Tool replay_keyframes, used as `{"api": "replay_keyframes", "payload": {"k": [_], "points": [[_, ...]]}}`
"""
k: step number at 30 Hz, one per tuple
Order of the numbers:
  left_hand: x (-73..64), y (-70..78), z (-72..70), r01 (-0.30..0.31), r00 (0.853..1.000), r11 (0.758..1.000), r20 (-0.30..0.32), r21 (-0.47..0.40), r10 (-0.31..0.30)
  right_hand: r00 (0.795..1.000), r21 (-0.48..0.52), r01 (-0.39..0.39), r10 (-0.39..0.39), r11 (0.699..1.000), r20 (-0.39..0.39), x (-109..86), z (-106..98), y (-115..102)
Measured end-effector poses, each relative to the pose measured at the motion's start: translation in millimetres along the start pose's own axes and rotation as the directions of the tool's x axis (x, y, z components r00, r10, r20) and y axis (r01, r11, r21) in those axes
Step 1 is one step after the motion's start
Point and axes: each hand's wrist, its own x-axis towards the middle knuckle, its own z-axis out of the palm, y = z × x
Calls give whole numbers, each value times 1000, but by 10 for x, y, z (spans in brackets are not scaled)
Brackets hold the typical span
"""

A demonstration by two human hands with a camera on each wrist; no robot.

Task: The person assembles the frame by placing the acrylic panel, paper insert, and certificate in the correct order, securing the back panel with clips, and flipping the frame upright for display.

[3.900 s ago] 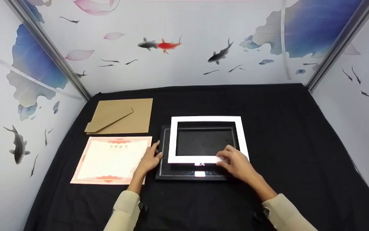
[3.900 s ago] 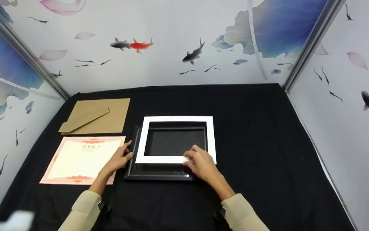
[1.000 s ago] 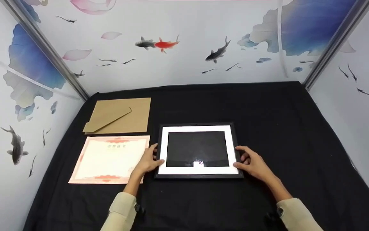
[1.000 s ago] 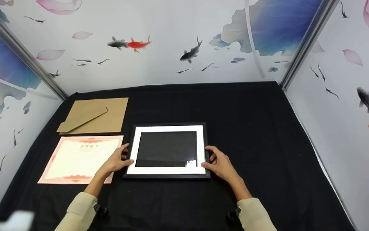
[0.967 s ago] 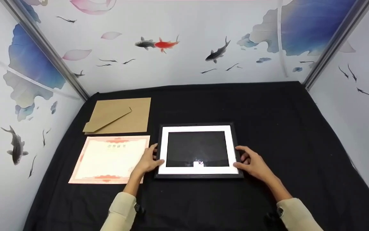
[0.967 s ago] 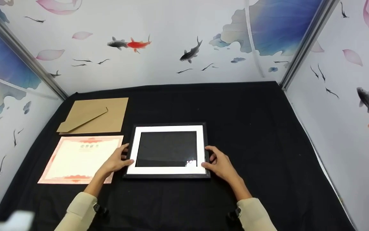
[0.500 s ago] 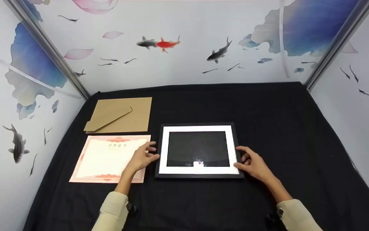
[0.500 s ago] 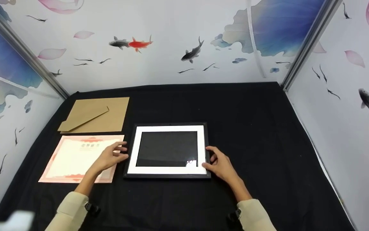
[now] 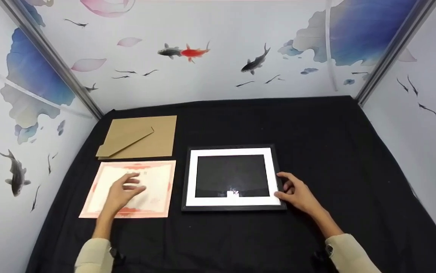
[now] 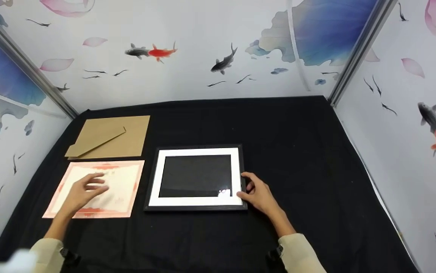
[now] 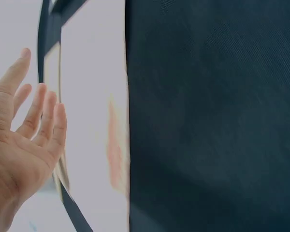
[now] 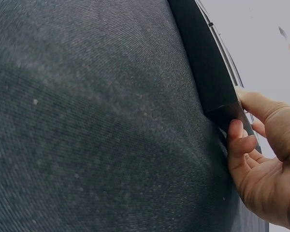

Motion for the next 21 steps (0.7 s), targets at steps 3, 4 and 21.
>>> {"api": "replay_keyframes", "payload": {"k": [3, 4, 21], "points": [[-124, -127, -158, 53, 996, 999, -64, -9, -54, 1000, -1, -3, 3, 1000, 6, 8, 3, 3], [-159, -164, -210, 69, 994, 998, -80, -10, -70, 1000, -2, -3, 3, 1000, 8, 10, 3, 4], [-526, -953, -759, 192, 931, 959, -347, 211, -110, 1000, 1, 0, 0, 1000, 14, -5, -7, 1]]}}
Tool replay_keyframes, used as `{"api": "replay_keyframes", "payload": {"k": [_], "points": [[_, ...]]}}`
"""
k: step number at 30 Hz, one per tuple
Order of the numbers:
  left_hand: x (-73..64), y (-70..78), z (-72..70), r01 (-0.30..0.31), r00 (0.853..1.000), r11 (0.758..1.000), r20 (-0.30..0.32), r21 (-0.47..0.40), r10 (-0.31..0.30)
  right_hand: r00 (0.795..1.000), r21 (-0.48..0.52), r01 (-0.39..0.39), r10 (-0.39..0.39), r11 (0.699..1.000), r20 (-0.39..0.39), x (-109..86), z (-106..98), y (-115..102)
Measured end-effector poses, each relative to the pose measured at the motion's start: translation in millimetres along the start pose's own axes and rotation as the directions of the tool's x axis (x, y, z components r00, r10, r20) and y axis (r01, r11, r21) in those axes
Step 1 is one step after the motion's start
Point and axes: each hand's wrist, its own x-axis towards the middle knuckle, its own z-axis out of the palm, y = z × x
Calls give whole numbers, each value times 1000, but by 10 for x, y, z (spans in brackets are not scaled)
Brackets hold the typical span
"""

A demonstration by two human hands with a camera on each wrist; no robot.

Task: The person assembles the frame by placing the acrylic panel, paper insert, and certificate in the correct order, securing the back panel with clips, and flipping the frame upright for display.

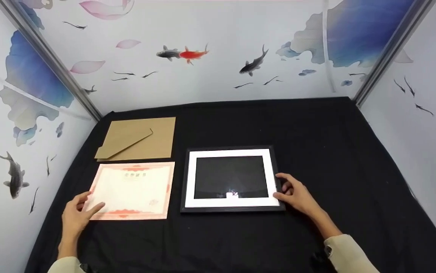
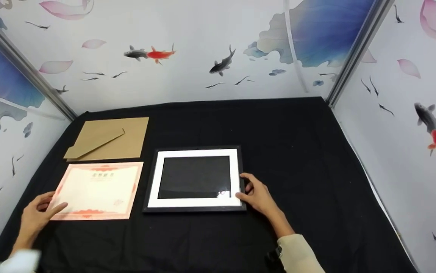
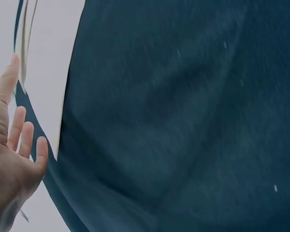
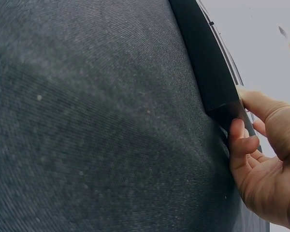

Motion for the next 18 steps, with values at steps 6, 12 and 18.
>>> {"api": "replay_keyframes", "payload": {"k": [6, 12, 18], "points": [[12, -166, -117, 15, 1000, 997, -9, 77, -15, 1000, 5, 4, -4, 1000, -7, 4, 1, 4], [-8, -252, -154, 53, 998, 992, 31, 113, -56, 1000, -3, 2, -2, 1000, -4, -10, -5, -3], [-70, -304, -141, 27, 1000, 993, 4, 113, -27, 1000, -10, 15, -15, 1000, -6, -27, 2, -16]]}}
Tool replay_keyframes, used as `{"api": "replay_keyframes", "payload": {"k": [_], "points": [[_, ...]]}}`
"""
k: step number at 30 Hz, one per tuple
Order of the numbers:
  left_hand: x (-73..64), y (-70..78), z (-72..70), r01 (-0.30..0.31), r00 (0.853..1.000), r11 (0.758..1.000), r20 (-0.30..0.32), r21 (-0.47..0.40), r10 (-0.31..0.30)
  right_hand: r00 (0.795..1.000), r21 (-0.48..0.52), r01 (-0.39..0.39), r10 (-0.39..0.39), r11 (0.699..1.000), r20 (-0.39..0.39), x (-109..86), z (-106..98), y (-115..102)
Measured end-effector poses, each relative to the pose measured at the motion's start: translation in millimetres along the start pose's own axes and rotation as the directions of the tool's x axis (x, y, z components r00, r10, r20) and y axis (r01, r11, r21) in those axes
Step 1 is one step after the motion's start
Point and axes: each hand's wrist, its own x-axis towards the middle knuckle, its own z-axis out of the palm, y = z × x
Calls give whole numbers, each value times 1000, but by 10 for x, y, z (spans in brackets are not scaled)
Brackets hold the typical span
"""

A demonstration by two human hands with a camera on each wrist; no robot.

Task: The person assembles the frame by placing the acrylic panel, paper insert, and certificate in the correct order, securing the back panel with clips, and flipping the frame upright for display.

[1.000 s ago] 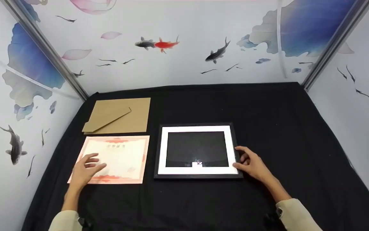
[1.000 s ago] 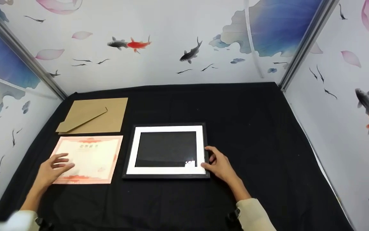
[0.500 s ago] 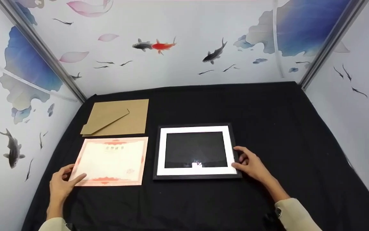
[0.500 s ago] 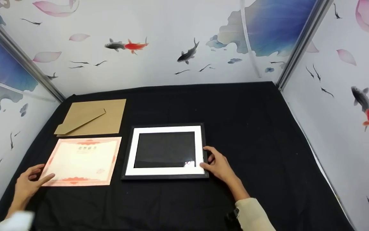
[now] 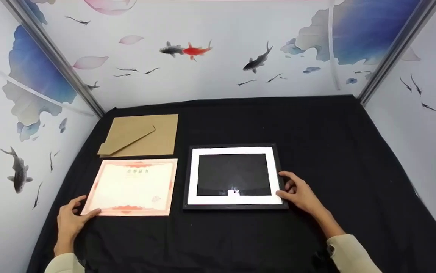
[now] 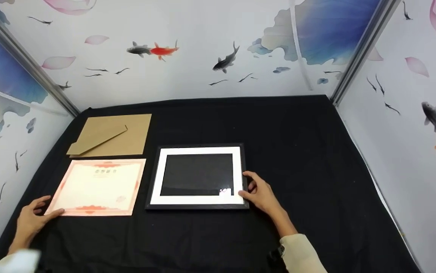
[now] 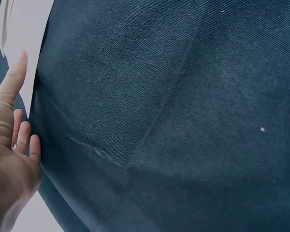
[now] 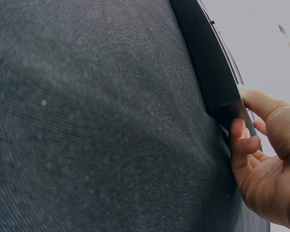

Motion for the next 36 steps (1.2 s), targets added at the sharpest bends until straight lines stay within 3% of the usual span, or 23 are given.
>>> {"api": "replay_keyframes", "payload": {"k": [9, 16, 22, 25, 36], "points": [[-29, -63, 37, 5, 1000, 999, -26, 42, -4, 1000, 2, 5, -5, 1000, 5, 22, 23, 1], [-37, -23, 9, 7, 1000, 997, 26, 82, -9, 1000, 15, 8, -8, 1000, 2, 21, 29, 9], [-37, 24, -25, 68, 992, 992, 102, 103, -78, 1000, 30, 0, 0, 1000, 2, 18, 19, 19], [-19, 24, -22, 91, 989, 991, 111, 97, -101, 1000, 30, -11, 11, 999, 5, 20, 17, 24], [-62, 8, 48, 94, 994, 995, -61, 12, -94, 999, 10, -31, 31, 999, 14, 18, 19, 28]]}}
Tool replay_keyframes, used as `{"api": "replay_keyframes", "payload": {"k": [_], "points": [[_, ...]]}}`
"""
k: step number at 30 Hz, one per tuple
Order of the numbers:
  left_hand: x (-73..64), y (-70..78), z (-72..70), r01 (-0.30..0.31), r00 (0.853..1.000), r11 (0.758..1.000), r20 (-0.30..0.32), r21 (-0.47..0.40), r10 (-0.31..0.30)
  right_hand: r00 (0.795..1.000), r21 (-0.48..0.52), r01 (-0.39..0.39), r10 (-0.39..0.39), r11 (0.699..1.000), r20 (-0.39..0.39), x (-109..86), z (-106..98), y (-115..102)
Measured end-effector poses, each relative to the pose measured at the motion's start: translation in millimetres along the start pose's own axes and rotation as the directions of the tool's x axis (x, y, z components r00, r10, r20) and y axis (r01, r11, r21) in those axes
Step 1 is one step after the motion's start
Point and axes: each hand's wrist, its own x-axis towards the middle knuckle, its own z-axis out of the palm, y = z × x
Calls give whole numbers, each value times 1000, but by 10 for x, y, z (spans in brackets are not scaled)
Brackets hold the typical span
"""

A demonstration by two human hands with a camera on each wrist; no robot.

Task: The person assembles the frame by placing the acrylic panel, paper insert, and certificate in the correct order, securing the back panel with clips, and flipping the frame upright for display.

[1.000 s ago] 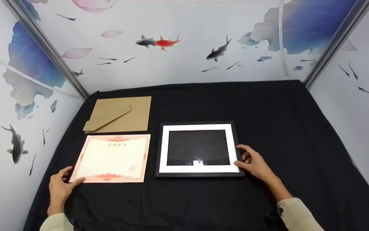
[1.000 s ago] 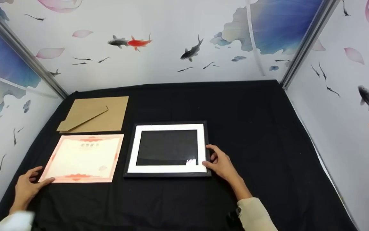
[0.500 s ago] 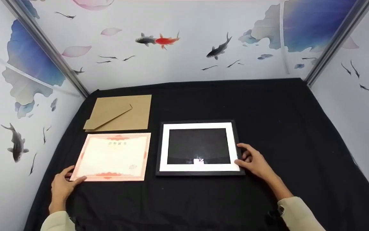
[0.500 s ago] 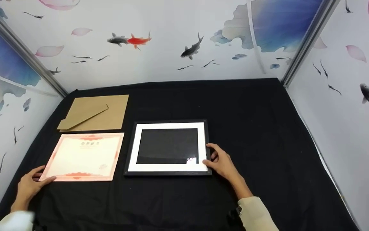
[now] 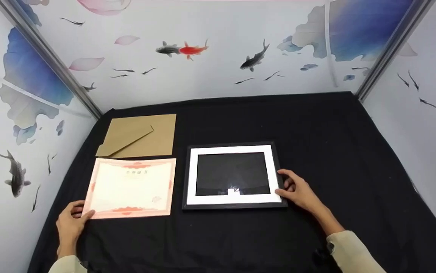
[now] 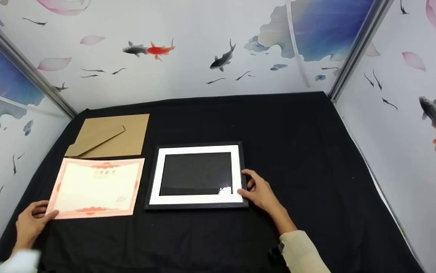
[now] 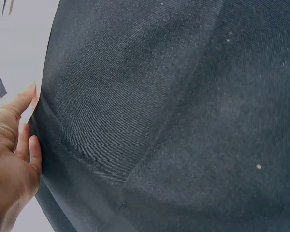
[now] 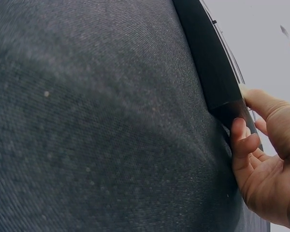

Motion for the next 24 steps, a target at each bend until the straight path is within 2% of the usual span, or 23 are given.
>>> {"api": "replay_keyframes", "payload": {"k": [5, 10, 15, 19, 21, 24], "points": [[0, 26, 7, 7, 1000, 1000, -21, -5, -7, 1000, 3, -2, 2, 1000, -7, -10, 3, 7], [41, 88, -73, -15, 998, 1000, -55, -19, 14, 1000, -5, 18, -18, 1000, -11, -8, 13, 11], [133, 219, -212, -39, 998, 990, -57, -133, 31, 1000, 4, 17, -17, 1000, -4, -11, 4, 13], [229, 362, -352, -57, 995, 961, -90, -271, 34, 999, 12, 42, -42, 999, -1, -1, -7, 15], [263, 469, -444, -40, 996, 942, -85, -333, 12, 999, 12, 46, -46, 999, 6, 2, -12, 16], [312, 679, -570, -30, 996, 887, -85, -461, -10, 999, 9, 42, -42, 999, 19, 4, -24, 14]]}}
